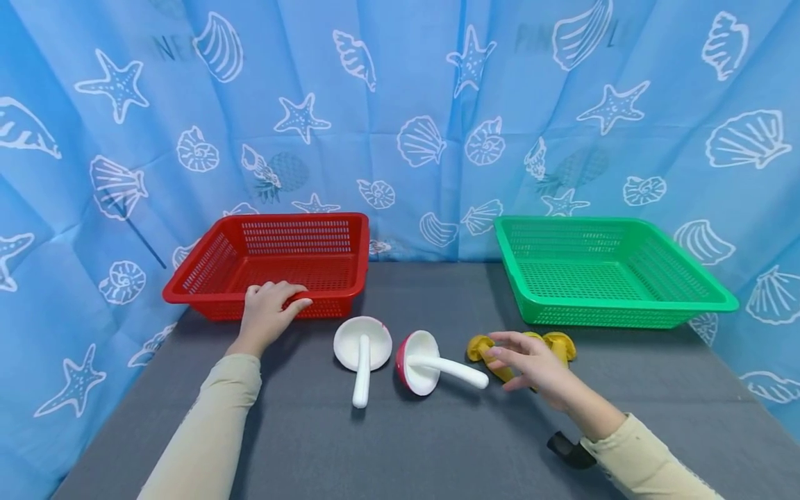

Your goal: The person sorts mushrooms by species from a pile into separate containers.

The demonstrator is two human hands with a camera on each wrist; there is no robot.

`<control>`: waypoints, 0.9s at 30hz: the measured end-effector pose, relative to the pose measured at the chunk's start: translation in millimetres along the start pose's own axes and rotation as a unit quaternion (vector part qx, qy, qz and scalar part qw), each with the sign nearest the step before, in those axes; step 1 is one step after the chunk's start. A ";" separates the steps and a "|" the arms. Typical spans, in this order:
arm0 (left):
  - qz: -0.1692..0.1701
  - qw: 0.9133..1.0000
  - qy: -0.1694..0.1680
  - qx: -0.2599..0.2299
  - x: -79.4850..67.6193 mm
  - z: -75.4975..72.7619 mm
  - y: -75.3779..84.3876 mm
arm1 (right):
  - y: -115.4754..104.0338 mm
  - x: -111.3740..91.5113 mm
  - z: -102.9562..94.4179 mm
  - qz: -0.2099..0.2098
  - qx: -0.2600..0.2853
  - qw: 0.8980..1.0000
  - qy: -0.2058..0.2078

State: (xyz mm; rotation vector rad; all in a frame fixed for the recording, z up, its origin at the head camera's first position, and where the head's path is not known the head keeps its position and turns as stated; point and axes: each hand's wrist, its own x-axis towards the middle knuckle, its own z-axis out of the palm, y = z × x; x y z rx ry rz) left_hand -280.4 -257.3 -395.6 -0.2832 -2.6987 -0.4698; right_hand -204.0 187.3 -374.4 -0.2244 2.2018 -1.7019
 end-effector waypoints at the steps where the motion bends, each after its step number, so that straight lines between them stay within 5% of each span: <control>1: 0.000 1.000 0.000 0.000 0.2 0.1 -0.2 | 0.1 0.8 0.6 0.003 0.004 1.000 -0.003; 27: 0.009 1.000 0.015 0.004 0.5 2.0 -0.9 | 7.5 18.0 15.9 0.078 0.078 0.991 -0.081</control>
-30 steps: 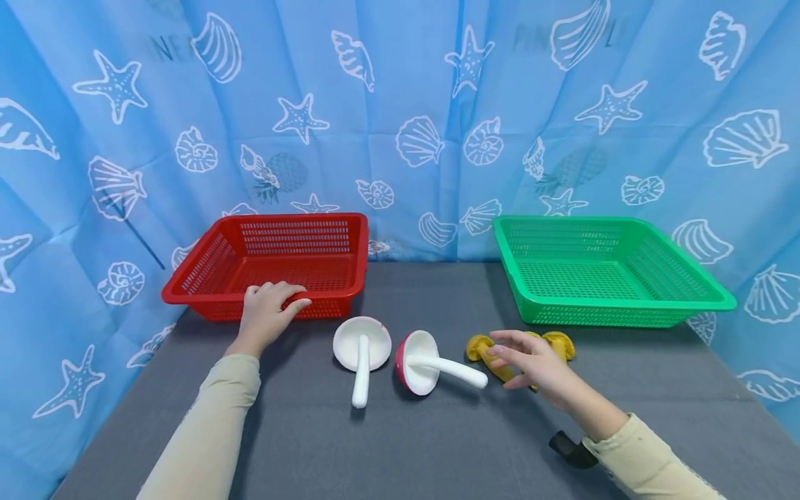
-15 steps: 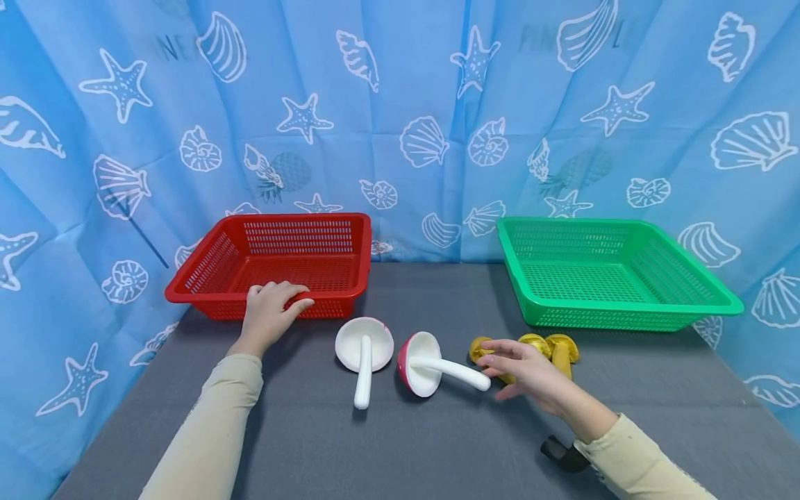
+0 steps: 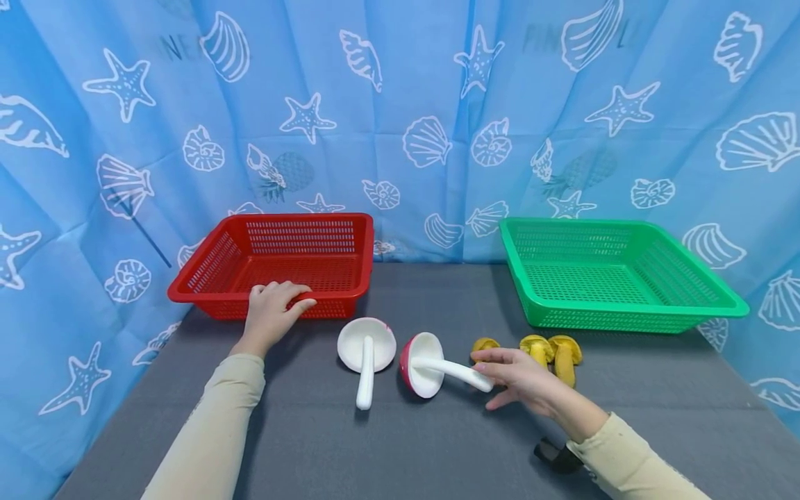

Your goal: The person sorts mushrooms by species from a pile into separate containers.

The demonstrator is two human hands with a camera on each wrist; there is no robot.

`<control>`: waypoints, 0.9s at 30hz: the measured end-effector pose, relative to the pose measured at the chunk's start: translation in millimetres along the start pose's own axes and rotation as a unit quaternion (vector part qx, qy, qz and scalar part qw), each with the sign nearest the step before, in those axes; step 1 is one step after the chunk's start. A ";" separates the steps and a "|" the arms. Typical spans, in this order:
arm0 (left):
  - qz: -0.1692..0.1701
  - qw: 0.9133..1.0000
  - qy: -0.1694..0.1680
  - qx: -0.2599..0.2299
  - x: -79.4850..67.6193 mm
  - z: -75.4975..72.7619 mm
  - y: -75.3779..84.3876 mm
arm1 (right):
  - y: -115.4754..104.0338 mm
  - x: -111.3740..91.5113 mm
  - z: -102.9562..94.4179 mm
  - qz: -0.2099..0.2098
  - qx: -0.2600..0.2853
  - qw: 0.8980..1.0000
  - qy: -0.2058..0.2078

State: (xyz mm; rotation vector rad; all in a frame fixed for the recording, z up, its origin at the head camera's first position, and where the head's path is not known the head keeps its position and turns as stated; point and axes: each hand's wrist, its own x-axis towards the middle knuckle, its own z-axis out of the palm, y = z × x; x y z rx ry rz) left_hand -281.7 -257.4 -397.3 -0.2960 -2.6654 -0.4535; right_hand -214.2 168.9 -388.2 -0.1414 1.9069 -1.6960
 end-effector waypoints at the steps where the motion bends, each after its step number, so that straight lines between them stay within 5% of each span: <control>1: 0.000 1.000 0.000 -0.002 -0.2 -0.1 0.0 | 0.4 0.7 0.1 0.001 0.003 1.000 -0.006; 27: -0.017 1.000 -0.010 -0.010 -0.4 -1.3 2.4 | -1.5 4.1 2.9 -0.024 0.068 0.996 -0.054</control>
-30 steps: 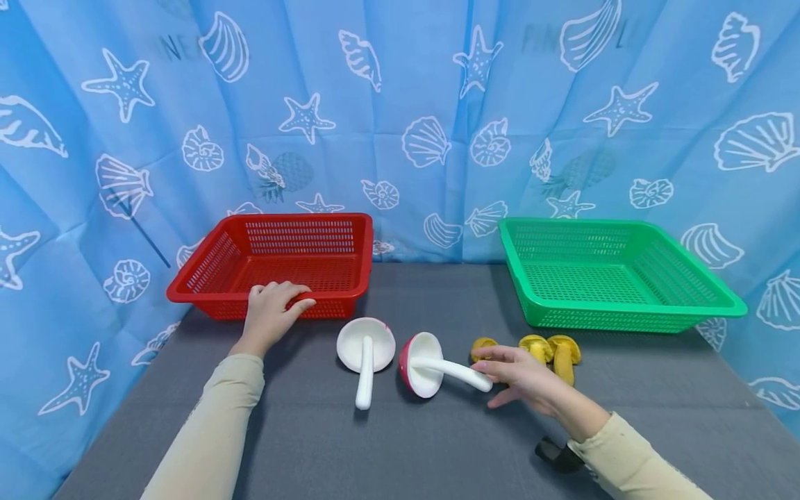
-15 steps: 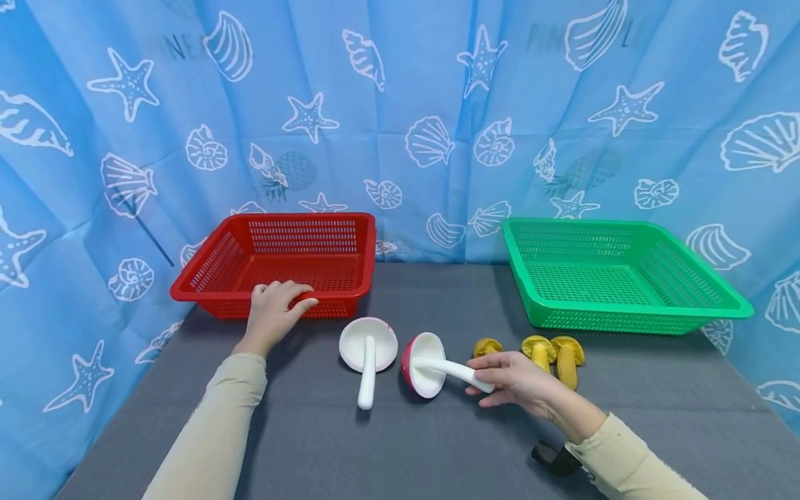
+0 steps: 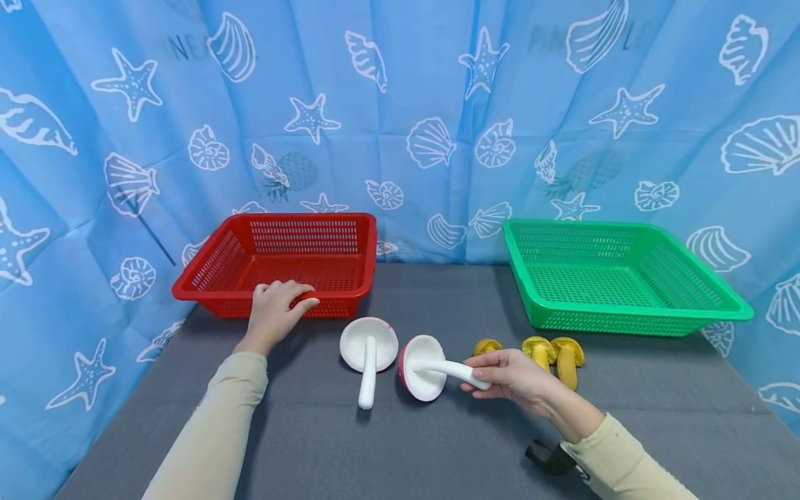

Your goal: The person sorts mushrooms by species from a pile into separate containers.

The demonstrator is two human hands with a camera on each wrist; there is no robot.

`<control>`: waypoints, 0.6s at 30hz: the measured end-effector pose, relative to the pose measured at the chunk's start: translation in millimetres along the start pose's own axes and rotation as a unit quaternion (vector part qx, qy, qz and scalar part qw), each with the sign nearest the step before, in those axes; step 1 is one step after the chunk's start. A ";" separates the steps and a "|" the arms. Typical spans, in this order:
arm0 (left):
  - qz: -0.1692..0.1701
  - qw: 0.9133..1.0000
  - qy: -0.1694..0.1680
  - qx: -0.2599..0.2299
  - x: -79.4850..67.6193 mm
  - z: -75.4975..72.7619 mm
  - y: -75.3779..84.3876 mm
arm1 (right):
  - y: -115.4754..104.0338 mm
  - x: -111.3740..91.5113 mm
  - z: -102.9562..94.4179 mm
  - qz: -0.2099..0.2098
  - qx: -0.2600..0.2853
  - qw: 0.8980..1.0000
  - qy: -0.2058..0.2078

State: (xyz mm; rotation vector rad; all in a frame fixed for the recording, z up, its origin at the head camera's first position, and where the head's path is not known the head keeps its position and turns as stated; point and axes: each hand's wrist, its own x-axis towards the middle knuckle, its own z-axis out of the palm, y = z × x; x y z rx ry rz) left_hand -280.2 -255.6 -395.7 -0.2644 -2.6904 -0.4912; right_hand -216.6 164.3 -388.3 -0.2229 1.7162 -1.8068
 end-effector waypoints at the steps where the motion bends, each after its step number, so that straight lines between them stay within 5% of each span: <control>1: 0.000 1.000 -0.001 0.000 0.1 -0.2 0.1 | -0.2 -0.1 -0.1 -0.003 0.003 1.000 -0.001; 18: 0.002 1.000 0.001 0.001 0.3 1.4 -2.3 | -21.1 -5.5 0.5 -0.047 0.024 0.999 0.009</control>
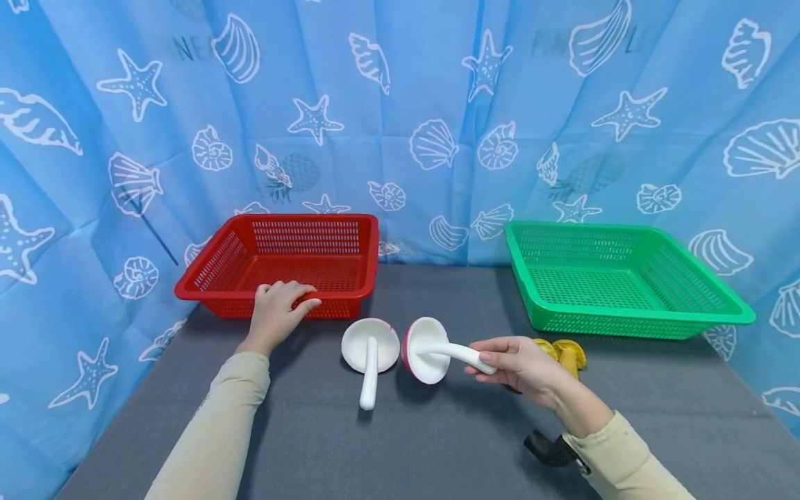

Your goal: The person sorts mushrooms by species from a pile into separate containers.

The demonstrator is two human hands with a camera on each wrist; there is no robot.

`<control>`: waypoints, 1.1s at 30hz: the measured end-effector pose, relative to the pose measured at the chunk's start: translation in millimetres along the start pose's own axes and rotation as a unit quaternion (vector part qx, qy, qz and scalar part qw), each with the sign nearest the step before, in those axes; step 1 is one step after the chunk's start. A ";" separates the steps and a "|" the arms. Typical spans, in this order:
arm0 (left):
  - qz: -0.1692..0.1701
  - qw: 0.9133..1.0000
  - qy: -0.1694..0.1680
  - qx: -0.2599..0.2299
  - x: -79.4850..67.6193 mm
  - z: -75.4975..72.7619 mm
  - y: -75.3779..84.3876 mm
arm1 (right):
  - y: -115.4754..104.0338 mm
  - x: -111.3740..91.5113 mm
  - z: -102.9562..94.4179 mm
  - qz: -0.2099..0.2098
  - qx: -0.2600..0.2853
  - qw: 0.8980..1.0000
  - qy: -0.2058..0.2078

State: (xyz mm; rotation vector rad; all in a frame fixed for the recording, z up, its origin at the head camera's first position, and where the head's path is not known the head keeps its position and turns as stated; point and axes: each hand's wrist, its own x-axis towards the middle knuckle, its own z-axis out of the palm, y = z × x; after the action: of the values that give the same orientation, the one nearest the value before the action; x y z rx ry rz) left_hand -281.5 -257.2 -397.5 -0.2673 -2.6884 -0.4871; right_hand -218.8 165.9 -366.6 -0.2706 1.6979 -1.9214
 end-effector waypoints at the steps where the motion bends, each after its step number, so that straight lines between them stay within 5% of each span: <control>1: 0.000 1.000 0.001 0.000 0.0 0.1 -0.1 | -2.0 0.0 0.5 -0.002 -0.003 1.000 0.003; 33: -0.004 1.000 -0.003 0.004 -0.2 -1.2 1.2 | -53.1 33.9 19.3 -0.057 0.033 0.998 0.022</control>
State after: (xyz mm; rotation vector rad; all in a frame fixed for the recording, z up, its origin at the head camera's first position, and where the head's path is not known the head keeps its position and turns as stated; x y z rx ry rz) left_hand -280.6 -256.6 -396.2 -0.2550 -2.6970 -0.4788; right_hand -251.6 134.1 -319.1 -0.3091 1.6769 -2.0760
